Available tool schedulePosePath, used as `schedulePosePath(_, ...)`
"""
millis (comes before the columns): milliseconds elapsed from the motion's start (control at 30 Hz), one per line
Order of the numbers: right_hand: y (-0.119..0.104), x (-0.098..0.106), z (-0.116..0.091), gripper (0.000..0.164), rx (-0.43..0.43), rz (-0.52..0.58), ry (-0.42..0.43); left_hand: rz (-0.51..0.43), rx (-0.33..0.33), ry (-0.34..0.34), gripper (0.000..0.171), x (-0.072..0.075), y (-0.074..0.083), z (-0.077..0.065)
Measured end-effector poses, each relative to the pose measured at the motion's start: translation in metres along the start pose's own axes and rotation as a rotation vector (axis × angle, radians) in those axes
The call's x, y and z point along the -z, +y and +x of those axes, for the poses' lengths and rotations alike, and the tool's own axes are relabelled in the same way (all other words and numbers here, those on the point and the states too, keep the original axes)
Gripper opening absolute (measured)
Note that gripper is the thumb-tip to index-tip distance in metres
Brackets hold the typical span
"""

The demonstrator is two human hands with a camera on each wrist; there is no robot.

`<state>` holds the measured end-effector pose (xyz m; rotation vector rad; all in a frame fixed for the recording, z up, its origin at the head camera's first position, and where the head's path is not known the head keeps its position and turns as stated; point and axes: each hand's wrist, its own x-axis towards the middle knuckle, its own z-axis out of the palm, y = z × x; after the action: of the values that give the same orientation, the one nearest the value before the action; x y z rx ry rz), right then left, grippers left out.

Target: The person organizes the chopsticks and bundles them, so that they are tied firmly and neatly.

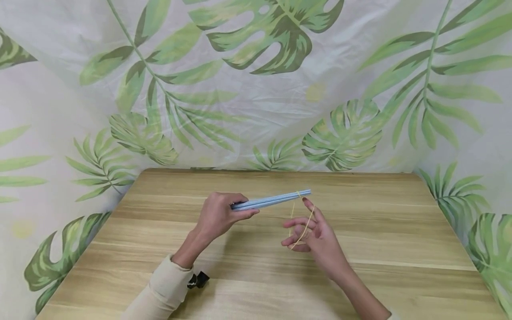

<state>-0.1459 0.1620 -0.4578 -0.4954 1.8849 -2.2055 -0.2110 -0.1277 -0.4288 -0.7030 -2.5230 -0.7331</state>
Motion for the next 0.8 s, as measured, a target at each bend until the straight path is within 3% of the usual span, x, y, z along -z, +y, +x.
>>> schedulePosePath(133, -0.001, 0.008, 0.002, 0.062, 0.010, 0.086, -0.004, 0.006, -0.071, -0.002, 0.028, 0.000, -0.004, 0.001)
schedulePosePath(300, 0.001, 0.014, 0.004, 0.050, 0.013, 0.090, -0.014, 0.032, -0.151, -0.017, 0.028, 0.002, -0.009, 0.002)
schedulePosePath(800, 0.002, 0.023, 0.004, 0.054, 0.001, 0.035, -0.028, 0.047, -0.232, -0.057, 0.028, 0.008, -0.013, 0.002)
